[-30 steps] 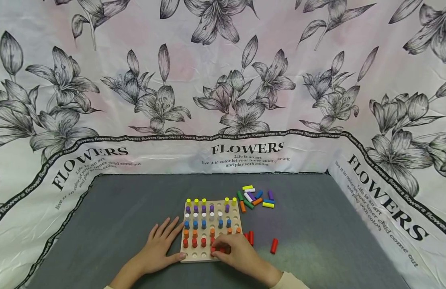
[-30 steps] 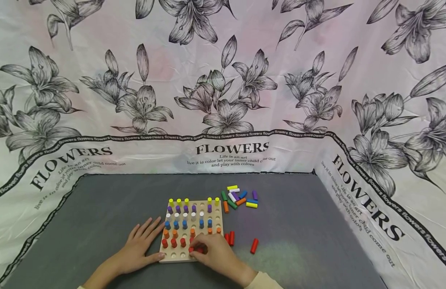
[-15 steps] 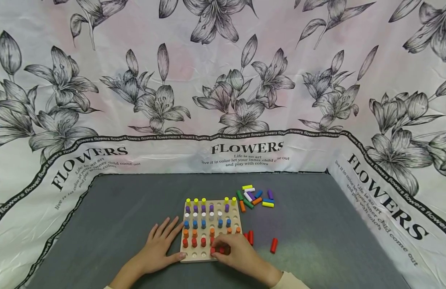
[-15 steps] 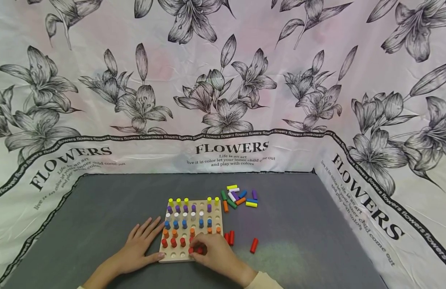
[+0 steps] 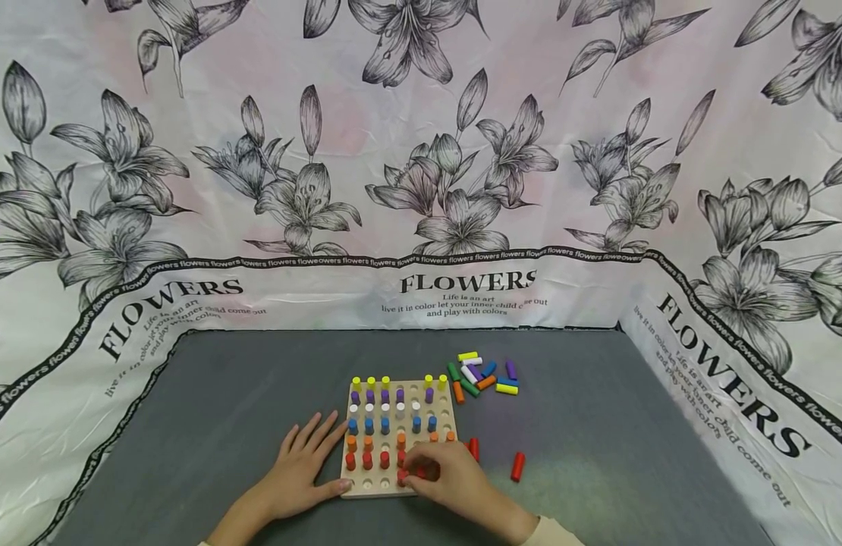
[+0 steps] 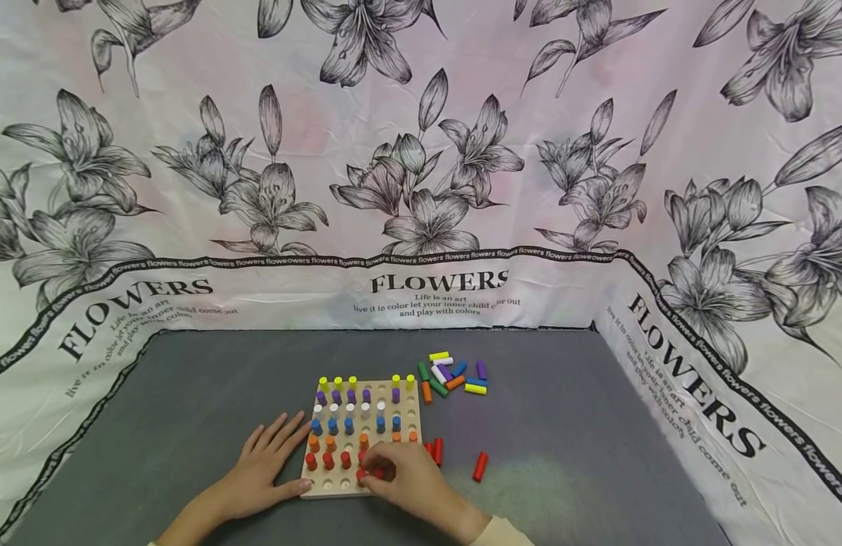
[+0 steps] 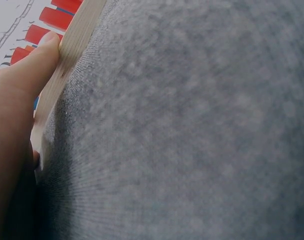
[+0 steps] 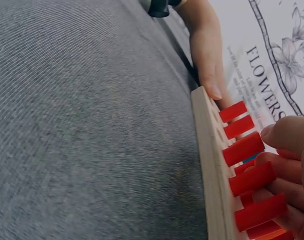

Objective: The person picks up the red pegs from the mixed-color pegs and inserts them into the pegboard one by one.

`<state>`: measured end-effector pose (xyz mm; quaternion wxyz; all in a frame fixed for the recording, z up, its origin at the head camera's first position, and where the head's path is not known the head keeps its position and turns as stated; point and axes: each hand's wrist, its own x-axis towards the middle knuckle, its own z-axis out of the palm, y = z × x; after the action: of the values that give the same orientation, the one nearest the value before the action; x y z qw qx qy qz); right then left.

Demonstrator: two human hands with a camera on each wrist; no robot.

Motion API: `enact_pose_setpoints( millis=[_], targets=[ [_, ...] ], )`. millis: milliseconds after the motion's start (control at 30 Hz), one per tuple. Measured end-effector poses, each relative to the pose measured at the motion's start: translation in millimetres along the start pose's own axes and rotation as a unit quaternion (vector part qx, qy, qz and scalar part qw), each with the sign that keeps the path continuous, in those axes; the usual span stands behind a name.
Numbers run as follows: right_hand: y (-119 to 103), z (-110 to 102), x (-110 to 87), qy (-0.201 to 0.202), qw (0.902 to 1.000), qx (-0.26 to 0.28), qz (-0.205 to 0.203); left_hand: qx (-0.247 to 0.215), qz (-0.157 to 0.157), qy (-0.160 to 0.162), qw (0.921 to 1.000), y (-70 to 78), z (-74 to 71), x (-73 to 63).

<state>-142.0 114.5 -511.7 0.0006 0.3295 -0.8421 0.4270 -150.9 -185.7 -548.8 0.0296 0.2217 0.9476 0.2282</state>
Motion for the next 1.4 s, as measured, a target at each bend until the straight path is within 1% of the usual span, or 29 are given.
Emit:
enact_pose_setpoints(
  millis=[300,400,533,633,733,967,1100,1233,1400],
  targets=[
    [-1,-7,-1.6,0.038,0.9968,0.070,0.003,-0.004,-0.007,-0.010,0.9999,1.6,-1.3,0.0],
    [-2,-13,-1.1,0.055,0.9952,0.079,0.017,-0.006,-0.008,-0.012,0.9999,2.0,-1.7,0.1],
    [0,-24,-0.5,0.063,0.9939,0.085,0.032,-0.007,-0.005,-0.006,0.9999,2.1,-1.9,-0.5],
    [5,-33,-1.6,0.073,0.9932,0.083,0.035,-0.008,-0.004,-0.005,0.9999,2.0,-1.4,-1.1],
    [12,-41,-3.5,0.083,0.9925,0.073,0.051,-0.009,-0.004,-0.007,0.9999,1.9,-0.8,-1.4],
    [24,-58,-9.2,0.092,0.9862,0.072,0.118,-0.008,-0.003,-0.003,1.0000,0.8,0.0,-1.2],
    [33,-67,-13.6,0.094,0.9826,0.058,0.149,-0.007,-0.006,-0.007,0.9999,0.8,0.6,-1.2],
    [44,-72,-18.1,0.089,0.9812,0.041,0.166,-0.008,-0.003,-0.003,1.0000,1.0,-0.1,-0.5],
    [59,-75,-24.1,0.064,0.9819,0.032,0.175,-0.005,-0.002,-0.003,1.0000,1.2,-1.2,-0.4]
  ],
)
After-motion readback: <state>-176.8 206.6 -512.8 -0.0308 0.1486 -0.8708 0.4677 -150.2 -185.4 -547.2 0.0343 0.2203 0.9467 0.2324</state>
